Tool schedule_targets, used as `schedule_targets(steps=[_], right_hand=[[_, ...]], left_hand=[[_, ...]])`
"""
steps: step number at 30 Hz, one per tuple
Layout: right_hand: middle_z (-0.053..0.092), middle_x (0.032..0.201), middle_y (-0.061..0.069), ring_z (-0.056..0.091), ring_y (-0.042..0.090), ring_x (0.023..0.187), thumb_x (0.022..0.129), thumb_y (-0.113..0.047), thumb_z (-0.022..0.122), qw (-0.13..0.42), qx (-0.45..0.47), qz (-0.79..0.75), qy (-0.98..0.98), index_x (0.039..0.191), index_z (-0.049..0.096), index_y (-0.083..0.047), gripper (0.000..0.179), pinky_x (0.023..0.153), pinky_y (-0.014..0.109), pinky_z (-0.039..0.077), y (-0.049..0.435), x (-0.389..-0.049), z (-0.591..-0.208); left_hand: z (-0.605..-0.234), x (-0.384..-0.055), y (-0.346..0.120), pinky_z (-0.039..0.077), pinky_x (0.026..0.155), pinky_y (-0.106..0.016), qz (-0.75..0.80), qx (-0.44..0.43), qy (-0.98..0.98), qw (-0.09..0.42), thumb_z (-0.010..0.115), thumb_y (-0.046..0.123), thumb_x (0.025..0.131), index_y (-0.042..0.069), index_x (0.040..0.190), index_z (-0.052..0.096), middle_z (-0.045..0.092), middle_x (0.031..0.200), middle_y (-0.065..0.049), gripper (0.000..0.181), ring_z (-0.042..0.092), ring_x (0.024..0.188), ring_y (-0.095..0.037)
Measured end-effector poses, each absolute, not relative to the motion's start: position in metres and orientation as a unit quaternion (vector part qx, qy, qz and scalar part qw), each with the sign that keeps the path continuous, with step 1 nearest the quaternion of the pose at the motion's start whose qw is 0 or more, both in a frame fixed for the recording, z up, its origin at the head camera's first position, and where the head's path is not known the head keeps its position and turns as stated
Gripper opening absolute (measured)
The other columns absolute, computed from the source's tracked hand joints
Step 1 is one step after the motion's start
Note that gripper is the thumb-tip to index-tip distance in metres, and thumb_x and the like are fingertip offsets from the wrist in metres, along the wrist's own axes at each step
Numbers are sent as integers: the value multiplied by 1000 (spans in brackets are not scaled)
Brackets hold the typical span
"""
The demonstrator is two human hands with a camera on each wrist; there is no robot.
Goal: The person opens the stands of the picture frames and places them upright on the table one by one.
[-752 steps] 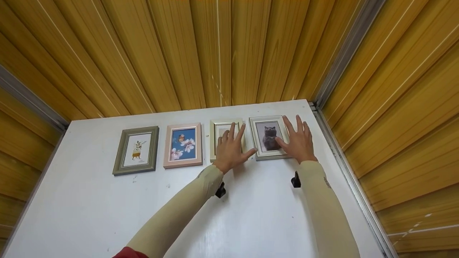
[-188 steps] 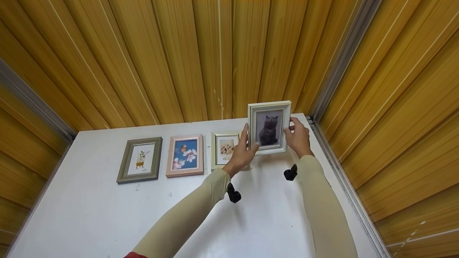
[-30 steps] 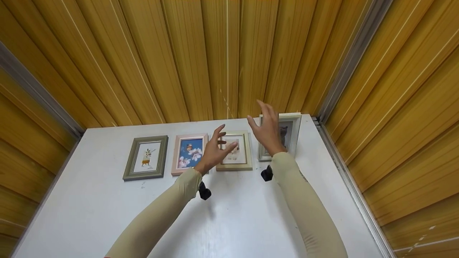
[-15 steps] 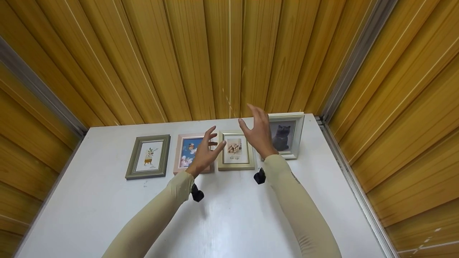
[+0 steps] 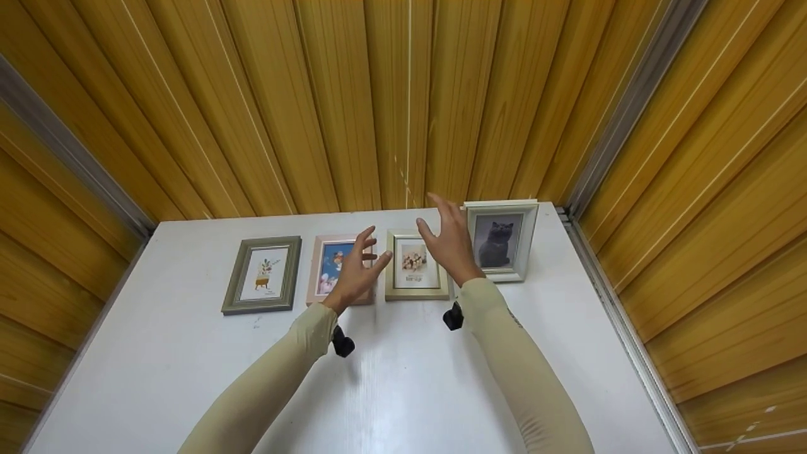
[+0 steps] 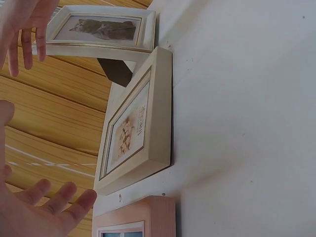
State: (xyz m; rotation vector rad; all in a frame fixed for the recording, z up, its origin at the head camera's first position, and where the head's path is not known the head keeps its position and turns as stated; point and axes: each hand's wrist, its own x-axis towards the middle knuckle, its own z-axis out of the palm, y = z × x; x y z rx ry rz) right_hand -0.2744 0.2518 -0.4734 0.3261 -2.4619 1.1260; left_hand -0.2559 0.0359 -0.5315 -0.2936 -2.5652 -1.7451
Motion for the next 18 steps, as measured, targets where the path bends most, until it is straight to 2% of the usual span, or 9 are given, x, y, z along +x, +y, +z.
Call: schedule_targets(steps=[5,11,18], right_hand=[[49,147,22,50,41,131,102,-24,66,151,111,397,-898,156,42,-12,60,101,58,48,249,-276,-475],[42,153,26,41,45,139,102,-27,65,59,95,350,-930,160,33,-12,68,111,62,35,245,-279,-475],[38,154,32,37,49,142,103,-23,62,-23,86,322,-943,162,23,-7,73,113,64,31,241,-286,-482]], left_hand=[[-529,-257,37,47,107,-48,-548,-90,-832,-2,67,38,100,21,162,30,42,159,-13,74,53,134,-34],[-530,-262,41,39,114,-50,-535,-83,-841,-25,68,36,99,16,162,30,40,160,-14,76,41,145,-32],[-528,-268,52,37,116,-50,-510,-55,-856,-60,68,37,99,15,162,27,41,160,-16,79,41,146,-32]])
